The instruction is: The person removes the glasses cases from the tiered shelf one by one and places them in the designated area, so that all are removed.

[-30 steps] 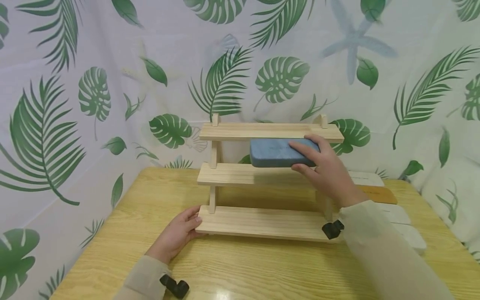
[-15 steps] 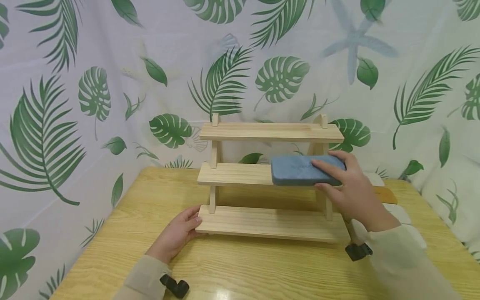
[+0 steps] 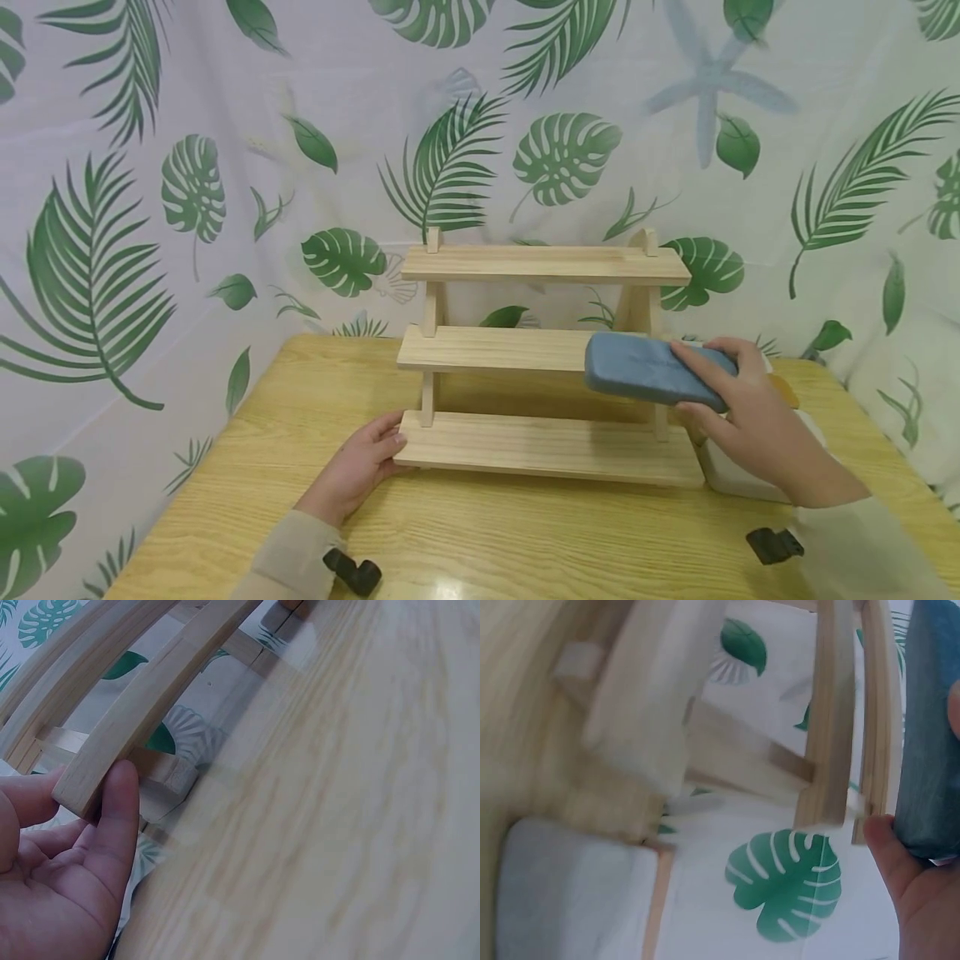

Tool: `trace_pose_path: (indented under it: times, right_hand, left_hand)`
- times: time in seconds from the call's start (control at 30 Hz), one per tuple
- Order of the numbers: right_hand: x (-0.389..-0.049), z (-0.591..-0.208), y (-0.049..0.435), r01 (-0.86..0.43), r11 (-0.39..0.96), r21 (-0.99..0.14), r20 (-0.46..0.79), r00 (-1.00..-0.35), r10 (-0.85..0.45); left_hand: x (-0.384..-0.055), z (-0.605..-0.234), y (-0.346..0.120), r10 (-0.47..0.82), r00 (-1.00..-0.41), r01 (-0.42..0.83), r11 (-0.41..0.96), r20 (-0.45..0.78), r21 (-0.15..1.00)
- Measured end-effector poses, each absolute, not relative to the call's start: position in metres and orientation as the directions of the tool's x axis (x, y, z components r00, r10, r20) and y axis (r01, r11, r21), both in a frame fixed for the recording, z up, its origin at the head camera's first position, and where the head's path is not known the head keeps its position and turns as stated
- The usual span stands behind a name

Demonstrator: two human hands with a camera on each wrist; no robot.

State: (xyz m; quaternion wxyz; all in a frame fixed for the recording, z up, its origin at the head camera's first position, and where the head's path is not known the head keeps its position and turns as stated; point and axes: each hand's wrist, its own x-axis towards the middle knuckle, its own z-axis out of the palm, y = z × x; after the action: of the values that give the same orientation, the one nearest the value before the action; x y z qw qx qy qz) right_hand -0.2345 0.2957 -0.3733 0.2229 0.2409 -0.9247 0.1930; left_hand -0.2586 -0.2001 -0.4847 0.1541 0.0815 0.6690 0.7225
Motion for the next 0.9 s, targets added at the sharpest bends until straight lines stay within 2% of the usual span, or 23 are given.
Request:
trace_pose_path:
  times: [0.27,0.67,0.8,0.9]
  right_hand:
    - [-0.216,-0.389,0.332,-0.537,0.821,-0.195,0.493,-0.777,-0.391]
    - [-0.177,-0.424,0.383,-0.399,0.884,-0.244,0.345,-0.888,-0.306]
    - [-0.166,-0.437,0.399,-0.366,0.897,-0.247,0.312,-0.907,-0.284]
    - [-0.160,-0.450,0.412,-0.369,0.899,-0.237,0.333,-0.900,-0.281]
  left_hand:
    - [-0.259,-0.487,-0.200,0.336,-0.937,-0.118,-0.056,-0.093,0.991]
    - [-0.258,-0.483,-0.200,0.324,-0.941,-0.116,-0.047,-0.095,0.992]
    - [-0.258,-0.483,-0.200,0.331,-0.939,-0.111,-0.046,-0.090,0.993]
    - [-0.258,-0.484,-0.200,0.342,-0.935,-0.112,-0.048,-0.089,0.993]
